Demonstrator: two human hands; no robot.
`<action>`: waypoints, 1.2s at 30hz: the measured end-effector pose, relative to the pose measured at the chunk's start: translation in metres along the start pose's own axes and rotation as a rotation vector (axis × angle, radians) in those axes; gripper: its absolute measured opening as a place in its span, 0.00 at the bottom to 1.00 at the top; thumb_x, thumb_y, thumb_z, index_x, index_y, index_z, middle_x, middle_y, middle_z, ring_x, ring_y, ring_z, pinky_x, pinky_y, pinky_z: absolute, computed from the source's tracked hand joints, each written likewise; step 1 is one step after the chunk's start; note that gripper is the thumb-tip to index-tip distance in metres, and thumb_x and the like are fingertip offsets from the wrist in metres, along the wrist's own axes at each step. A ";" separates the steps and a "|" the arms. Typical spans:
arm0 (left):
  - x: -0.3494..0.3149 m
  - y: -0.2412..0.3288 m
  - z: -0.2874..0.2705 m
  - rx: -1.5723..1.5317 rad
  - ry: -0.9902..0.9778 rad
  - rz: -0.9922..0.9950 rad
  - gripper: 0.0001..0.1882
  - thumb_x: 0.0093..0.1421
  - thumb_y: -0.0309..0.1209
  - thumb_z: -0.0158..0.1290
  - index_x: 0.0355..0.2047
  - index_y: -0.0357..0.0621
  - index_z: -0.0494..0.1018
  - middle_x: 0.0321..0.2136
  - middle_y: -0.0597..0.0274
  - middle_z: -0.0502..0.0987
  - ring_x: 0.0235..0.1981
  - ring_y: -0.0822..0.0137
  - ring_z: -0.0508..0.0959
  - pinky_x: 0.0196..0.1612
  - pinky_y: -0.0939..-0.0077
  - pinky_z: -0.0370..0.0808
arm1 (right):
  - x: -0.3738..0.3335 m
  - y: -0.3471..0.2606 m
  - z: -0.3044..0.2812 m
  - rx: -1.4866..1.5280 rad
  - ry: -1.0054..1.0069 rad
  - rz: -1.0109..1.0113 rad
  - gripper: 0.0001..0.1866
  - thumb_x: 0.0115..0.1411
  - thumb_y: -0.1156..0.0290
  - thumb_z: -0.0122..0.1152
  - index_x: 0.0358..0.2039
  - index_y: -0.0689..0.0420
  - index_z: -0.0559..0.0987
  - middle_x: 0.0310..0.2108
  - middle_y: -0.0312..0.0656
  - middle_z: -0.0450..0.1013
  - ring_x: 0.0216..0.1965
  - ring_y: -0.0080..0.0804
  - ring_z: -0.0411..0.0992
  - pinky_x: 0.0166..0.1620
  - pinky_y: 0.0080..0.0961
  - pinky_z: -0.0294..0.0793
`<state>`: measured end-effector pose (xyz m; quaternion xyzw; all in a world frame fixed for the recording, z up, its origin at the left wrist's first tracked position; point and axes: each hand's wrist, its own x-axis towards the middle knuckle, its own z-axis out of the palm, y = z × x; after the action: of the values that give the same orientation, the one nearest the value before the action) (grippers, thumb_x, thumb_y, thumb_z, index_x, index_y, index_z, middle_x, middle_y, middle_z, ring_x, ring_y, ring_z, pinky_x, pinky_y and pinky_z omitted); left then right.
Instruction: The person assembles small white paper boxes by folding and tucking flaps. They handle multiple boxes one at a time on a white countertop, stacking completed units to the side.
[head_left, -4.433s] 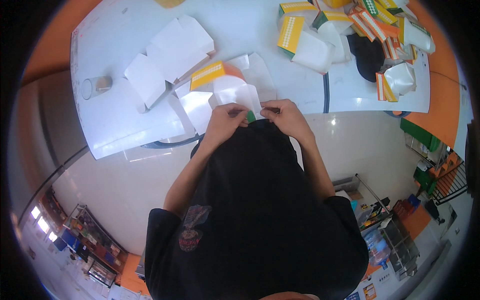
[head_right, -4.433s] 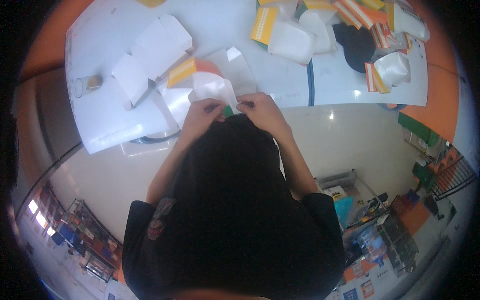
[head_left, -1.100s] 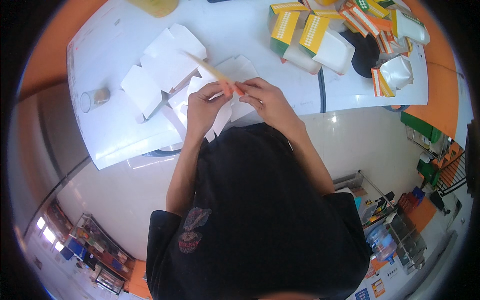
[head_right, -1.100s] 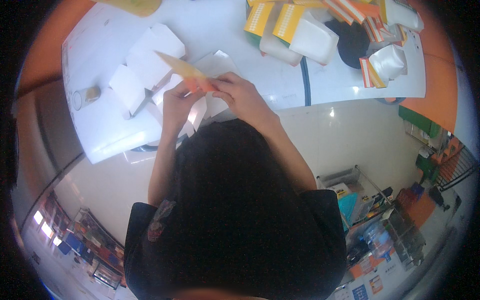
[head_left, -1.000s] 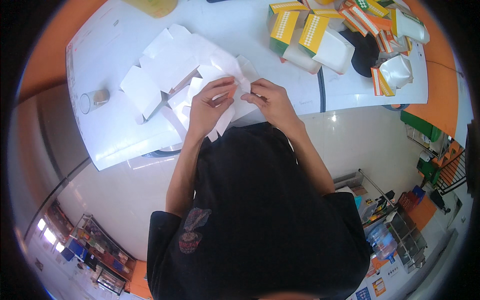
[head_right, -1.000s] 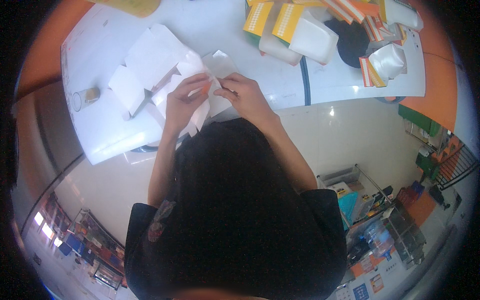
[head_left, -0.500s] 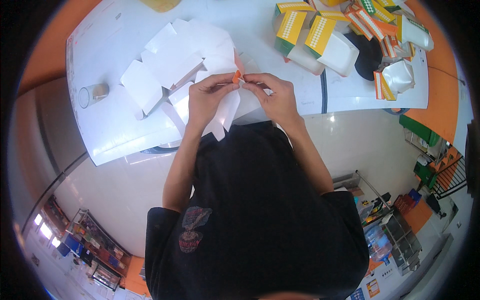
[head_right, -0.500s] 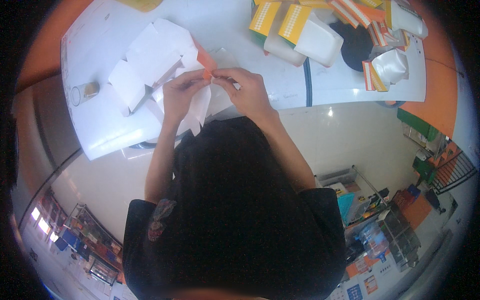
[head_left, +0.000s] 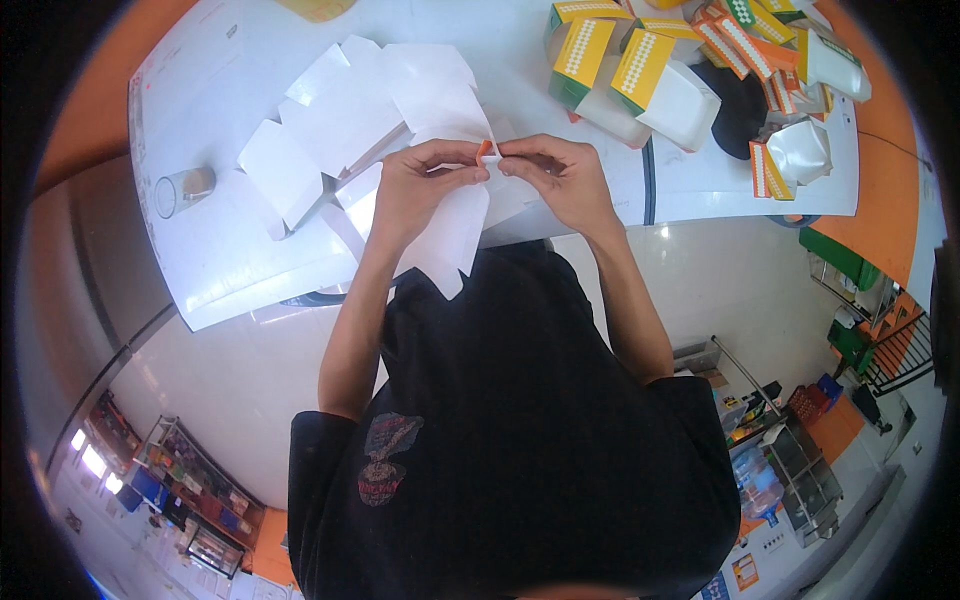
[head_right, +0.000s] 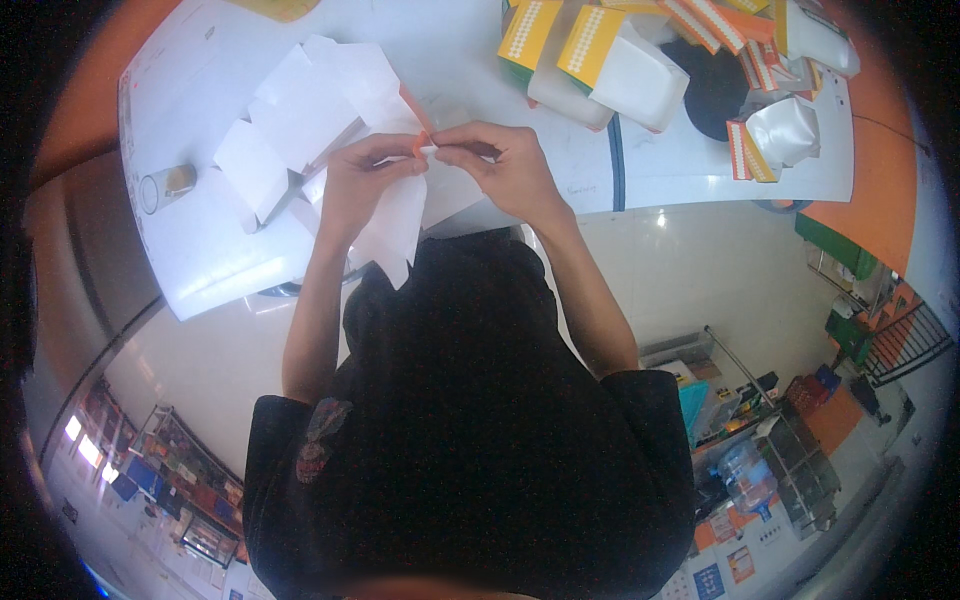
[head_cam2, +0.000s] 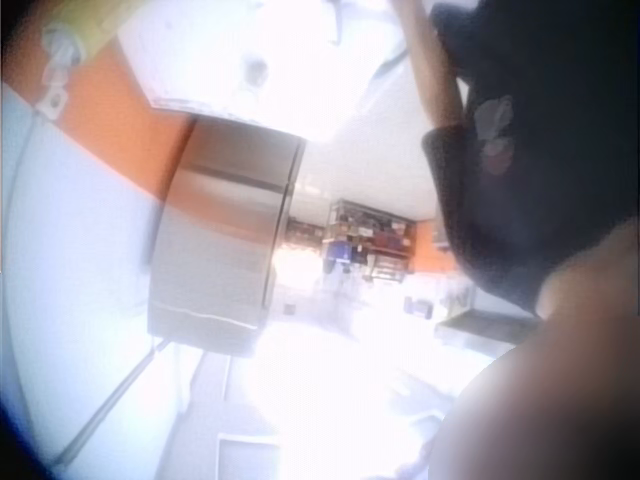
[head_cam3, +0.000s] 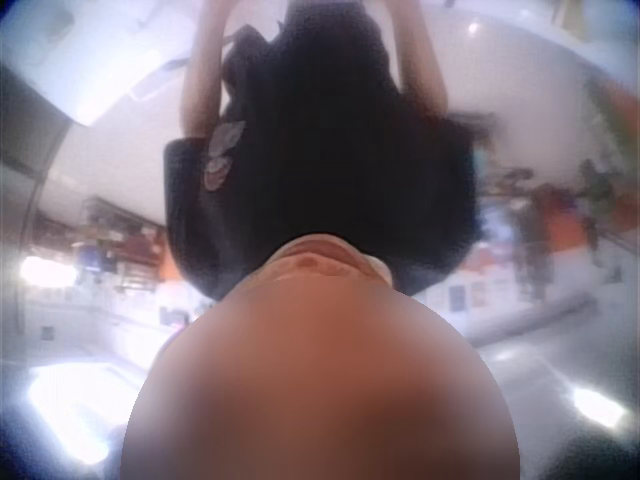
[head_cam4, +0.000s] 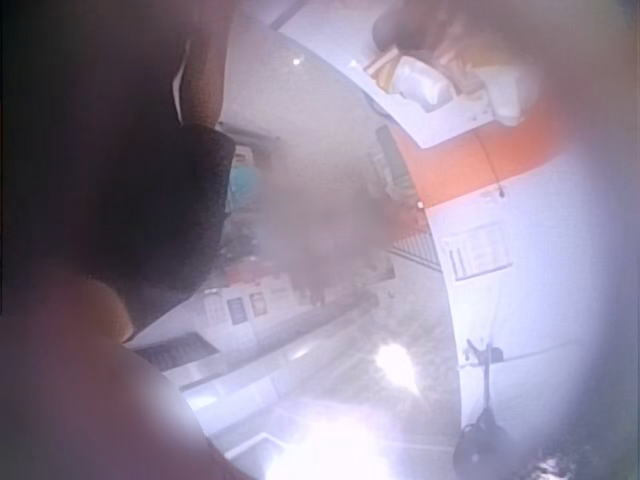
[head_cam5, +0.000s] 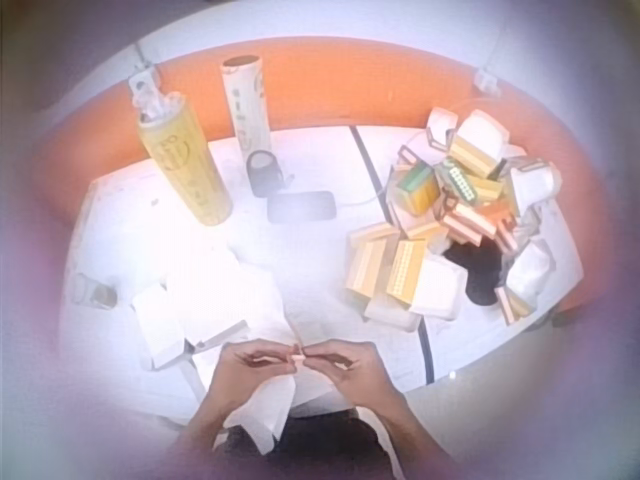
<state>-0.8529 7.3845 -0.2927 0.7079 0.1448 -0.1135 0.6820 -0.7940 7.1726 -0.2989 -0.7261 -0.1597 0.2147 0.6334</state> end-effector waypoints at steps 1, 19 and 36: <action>0.000 -0.001 0.000 -0.009 -0.001 -0.002 0.13 0.57 0.23 0.68 0.44 0.40 0.85 0.38 0.61 0.86 0.39 0.71 0.84 0.47 0.76 0.80 | 0.000 0.001 0.000 0.004 -0.007 -0.010 0.11 0.63 0.76 0.69 0.46 0.60 0.86 0.41 0.42 0.85 0.42 0.28 0.82 0.52 0.26 0.80; -0.010 -0.014 0.025 0.365 0.011 0.177 0.21 0.62 0.24 0.62 0.56 0.37 0.76 0.54 0.46 0.79 0.50 0.54 0.83 0.51 0.68 0.81 | 0.002 0.017 0.033 -0.270 0.326 -0.214 0.15 0.58 0.77 0.72 0.44 0.65 0.78 0.43 0.45 0.77 0.38 0.33 0.82 0.41 0.27 0.83; 0.003 0.003 0.014 0.322 0.210 0.224 0.09 0.63 0.27 0.63 0.42 0.35 0.84 0.39 0.55 0.85 0.39 0.65 0.84 0.48 0.74 0.77 | -0.002 0.017 0.035 -0.249 0.357 -0.306 0.15 0.59 0.82 0.67 0.47 0.60 0.84 0.40 0.44 0.81 0.35 0.29 0.81 0.41 0.23 0.82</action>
<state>-0.8481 7.3708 -0.2915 0.8272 0.1154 0.0157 0.5497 -0.8145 7.1989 -0.3188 -0.7922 -0.1785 -0.0364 0.5824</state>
